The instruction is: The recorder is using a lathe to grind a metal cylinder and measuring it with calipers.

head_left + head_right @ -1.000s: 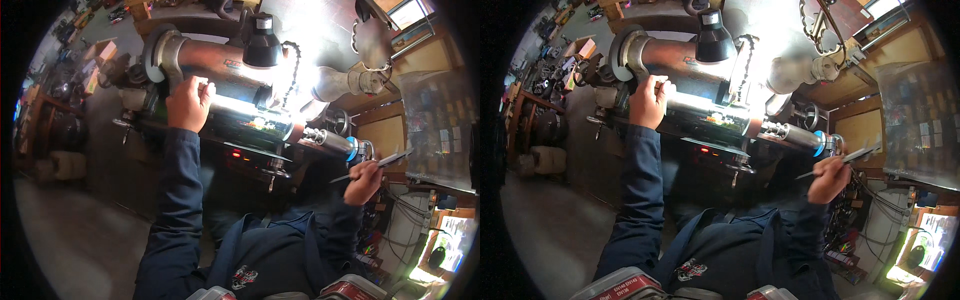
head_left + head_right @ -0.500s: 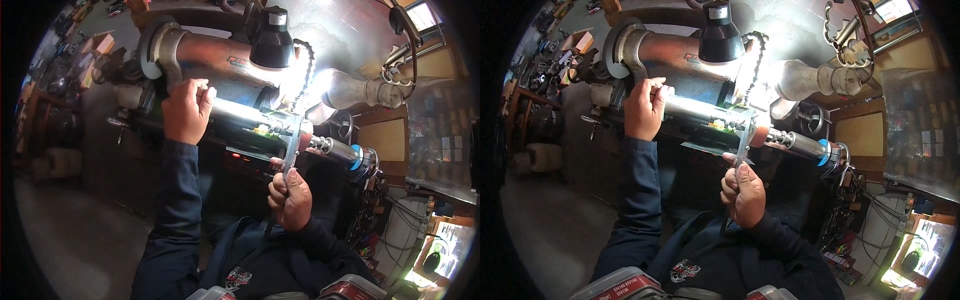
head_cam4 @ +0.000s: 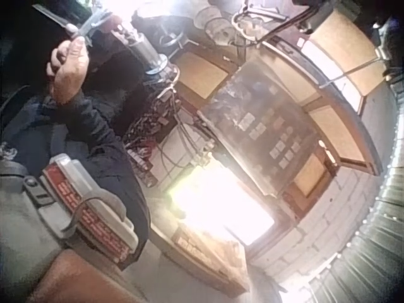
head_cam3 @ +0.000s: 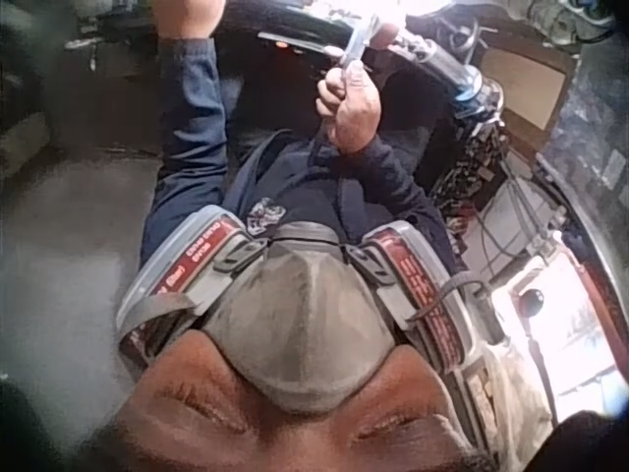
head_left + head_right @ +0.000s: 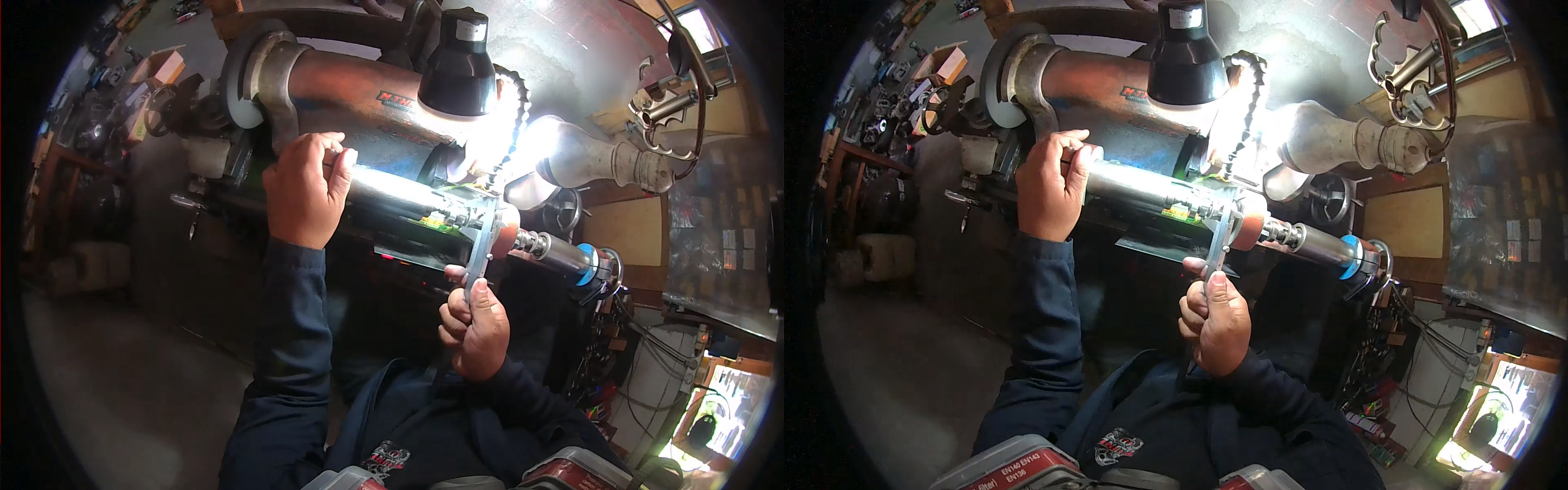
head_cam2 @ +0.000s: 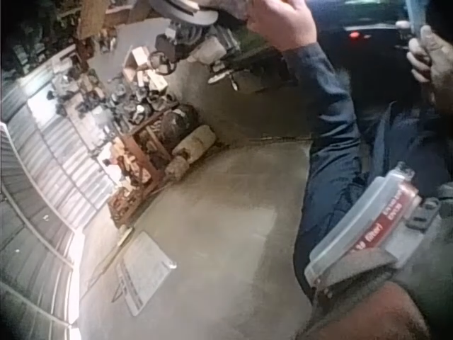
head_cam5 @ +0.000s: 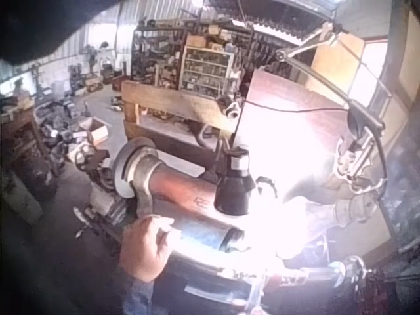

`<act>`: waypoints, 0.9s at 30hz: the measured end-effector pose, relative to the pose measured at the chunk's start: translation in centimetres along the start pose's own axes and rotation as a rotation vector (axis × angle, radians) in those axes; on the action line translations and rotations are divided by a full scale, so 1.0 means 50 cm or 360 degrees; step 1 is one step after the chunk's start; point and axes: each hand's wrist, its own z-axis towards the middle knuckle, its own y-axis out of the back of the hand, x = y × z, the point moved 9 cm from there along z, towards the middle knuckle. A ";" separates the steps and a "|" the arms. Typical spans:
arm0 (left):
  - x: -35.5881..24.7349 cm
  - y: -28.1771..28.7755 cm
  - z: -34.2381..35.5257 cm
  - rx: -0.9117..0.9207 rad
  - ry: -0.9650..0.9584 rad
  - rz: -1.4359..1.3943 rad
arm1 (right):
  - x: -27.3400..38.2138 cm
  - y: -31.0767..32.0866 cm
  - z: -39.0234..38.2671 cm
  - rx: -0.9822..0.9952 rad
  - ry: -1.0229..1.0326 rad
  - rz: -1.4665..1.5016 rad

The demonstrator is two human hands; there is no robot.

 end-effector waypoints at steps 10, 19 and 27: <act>-0.022 0.006 0.008 0.0003 -0.0136 -0.0058 | 0.014 -0.005 -0.008 0.0011 0.0122 -0.0135; -0.013 0.007 0.006 -0.0082 -0.0146 -0.0087 | 0.002 -0.011 0.001 -0.0047 0.0009 -0.0023; -0.021 0.007 0.010 -0.0081 -0.0120 -0.0180 | -0.018 0.007 0.014 -0.0179 -0.0012 -0.0064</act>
